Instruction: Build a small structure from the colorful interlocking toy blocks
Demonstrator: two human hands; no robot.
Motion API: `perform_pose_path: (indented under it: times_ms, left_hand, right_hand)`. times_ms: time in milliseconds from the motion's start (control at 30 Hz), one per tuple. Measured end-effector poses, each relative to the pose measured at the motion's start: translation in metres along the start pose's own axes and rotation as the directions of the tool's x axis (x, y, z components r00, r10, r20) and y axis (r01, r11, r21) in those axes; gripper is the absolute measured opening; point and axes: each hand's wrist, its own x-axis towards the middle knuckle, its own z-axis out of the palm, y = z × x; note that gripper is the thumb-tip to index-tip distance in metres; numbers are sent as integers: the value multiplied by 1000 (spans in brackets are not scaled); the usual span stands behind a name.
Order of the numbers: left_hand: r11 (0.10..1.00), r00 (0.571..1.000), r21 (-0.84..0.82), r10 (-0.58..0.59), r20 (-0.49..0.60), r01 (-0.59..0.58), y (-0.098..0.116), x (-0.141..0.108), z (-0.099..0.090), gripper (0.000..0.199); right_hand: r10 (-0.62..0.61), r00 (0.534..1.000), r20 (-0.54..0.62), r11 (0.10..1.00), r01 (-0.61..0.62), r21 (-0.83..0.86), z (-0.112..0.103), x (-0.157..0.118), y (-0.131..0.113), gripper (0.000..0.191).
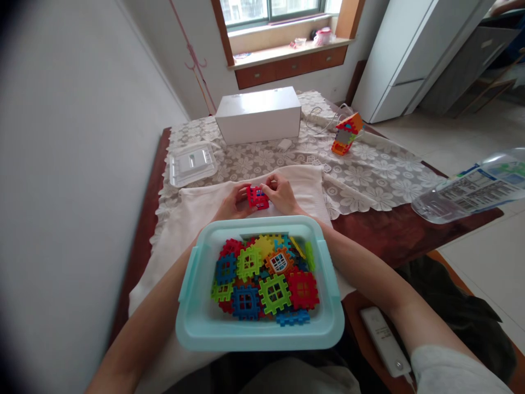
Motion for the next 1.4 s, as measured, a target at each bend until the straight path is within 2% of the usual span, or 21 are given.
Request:
perform_pose_path:
  times_ms: [133,267,433,533,900,1167,1400]
  left_hand:
    - [999,999,22,32,9,-33,-2,0,-1,80]
    - [1000,1000,2,14,12,-14,-1,0,-1,81]
    - [1000,1000,-11,19,21,-19,-1,0,0,83]
    - [999,1000,-24,26,17,-26,0,0,1,82]
    - [998,997,16,63,34,-63,-5,0,-2,80]
    - [997,997,29,68,28,-68,2,-1,1,74]
    - [999,999,-8,41,34,-41,-1,-1,-1,79]
  right_hand:
    - [-18,1000,-9,999,18,-47,3,-1,-1,49]
    - [-22,999,26,996,25,-84,0,-1,-6,36]
    - [-53,996,72,996,58,-68,-4,1,-11,29]
    - [-37,993,110,999,41,-33,-4,1,-12,29]
    - [115,992,61,990,-119,72,-5,0,-10,39]
    - [28,996,88,999,-31,26,-2,-3,-8,40]
    - [-23,994,105,999,27,-35,-2,-3,-9,36]
